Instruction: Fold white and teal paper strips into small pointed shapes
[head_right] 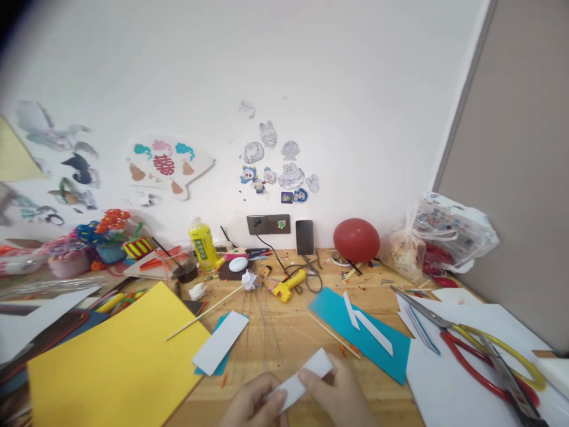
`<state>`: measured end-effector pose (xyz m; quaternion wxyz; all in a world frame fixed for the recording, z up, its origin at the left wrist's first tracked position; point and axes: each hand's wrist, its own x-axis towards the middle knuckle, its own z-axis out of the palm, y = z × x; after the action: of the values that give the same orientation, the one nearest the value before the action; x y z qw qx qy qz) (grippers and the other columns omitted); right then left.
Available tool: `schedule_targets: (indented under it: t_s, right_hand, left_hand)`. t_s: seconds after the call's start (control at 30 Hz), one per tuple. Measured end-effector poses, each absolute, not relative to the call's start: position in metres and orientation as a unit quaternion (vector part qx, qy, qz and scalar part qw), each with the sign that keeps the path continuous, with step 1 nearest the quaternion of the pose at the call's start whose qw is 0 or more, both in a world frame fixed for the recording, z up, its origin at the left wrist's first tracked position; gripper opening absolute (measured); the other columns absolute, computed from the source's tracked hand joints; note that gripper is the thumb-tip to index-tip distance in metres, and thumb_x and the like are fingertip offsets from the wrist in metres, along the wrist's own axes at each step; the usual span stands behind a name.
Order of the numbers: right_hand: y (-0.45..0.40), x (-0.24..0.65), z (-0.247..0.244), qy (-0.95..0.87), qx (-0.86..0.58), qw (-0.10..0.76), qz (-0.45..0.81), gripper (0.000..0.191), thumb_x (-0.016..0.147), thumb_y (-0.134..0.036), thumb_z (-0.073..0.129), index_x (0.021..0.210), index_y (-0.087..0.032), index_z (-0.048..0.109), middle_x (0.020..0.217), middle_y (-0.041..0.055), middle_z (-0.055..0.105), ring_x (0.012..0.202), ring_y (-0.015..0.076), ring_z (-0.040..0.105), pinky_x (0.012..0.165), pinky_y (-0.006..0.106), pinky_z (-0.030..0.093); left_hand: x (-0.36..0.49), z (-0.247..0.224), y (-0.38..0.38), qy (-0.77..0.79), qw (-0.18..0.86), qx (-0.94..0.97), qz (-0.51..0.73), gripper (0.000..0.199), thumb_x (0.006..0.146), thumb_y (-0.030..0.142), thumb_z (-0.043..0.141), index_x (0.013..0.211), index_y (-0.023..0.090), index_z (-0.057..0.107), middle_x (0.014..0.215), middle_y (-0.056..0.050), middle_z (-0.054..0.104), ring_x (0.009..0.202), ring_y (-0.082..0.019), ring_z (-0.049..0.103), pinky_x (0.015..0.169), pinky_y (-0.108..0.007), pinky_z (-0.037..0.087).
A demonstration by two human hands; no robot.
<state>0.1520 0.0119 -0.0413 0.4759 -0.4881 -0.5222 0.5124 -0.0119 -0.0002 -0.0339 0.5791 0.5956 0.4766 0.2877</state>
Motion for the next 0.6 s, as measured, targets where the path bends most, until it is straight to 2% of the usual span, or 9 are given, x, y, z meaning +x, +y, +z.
schedule_targets:
  t_s: [0.07,0.2,0.3,0.47,0.6]
  right_hand:
    - [0.014,0.153,-0.044,-0.515,-0.484,0.483,0.518,0.034,0.061,-0.048,0.062,0.061,-0.016,0.051,0.049,-0.0033,0.047,0.047,0.0115,0.043,0.047,0.023,0.036]
    - [0.011,0.148,-0.053,-0.547,-0.428,0.444,0.566,0.035,0.061,-0.049,0.062,0.068,-0.015,0.056,0.054,-0.0004,0.054,0.049,0.0128,0.048,0.048,0.024,0.038]
    - [0.007,0.144,-0.056,-0.558,-0.443,0.440,0.546,0.033,0.062,-0.047,0.062,0.064,-0.015,0.056,0.052,-0.0001,0.055,0.050,0.0139,0.050,0.050,0.024,0.039]
    - [0.009,0.149,-0.052,-0.533,-0.489,0.439,0.533,0.032,0.061,-0.047,0.063,0.058,-0.016,0.053,0.051,0.0010,0.057,0.052,0.0165,0.053,0.052,0.026,0.042]
    - [0.011,0.152,-0.051,-0.526,-0.483,0.444,0.541,0.032,0.062,-0.046,0.063,0.063,-0.015,0.056,0.055,0.0020,0.058,0.055,0.0169,0.054,0.055,0.027,0.043]
  left_hand:
    - [-0.011,-0.035,0.002,0.484,0.596,0.568,0.296,0.055,0.058,0.071,0.043,0.066,0.017,0.043,0.053,0.002,0.055,0.037,-0.005,0.037,0.038,-0.018,0.023]
    - [-0.008,-0.034,0.000,0.486,0.597,0.557,0.311,0.056,0.055,0.072,0.044,0.063,0.017,0.045,0.049,0.003,0.054,0.033,-0.004,0.036,0.035,-0.017,0.022]
    - [-0.005,-0.034,-0.003,0.478,0.605,0.549,0.322,0.054,0.055,0.071,0.047,0.062,0.017,0.046,0.049,0.003,0.054,0.031,-0.004,0.037,0.033,-0.017,0.022]
    - [-0.004,-0.032,-0.004,0.454,0.631,0.519,0.356,0.048,0.054,0.062,0.058,0.063,0.018,0.043,0.053,0.002,0.059,0.030,-0.005,0.044,0.030,-0.017,0.025]
    - [-0.004,-0.027,-0.004,0.438,0.646,0.503,0.372,0.045,0.055,0.057,0.062,0.061,0.017,0.042,0.054,0.002,0.061,0.032,-0.006,0.050,0.031,-0.016,0.027]
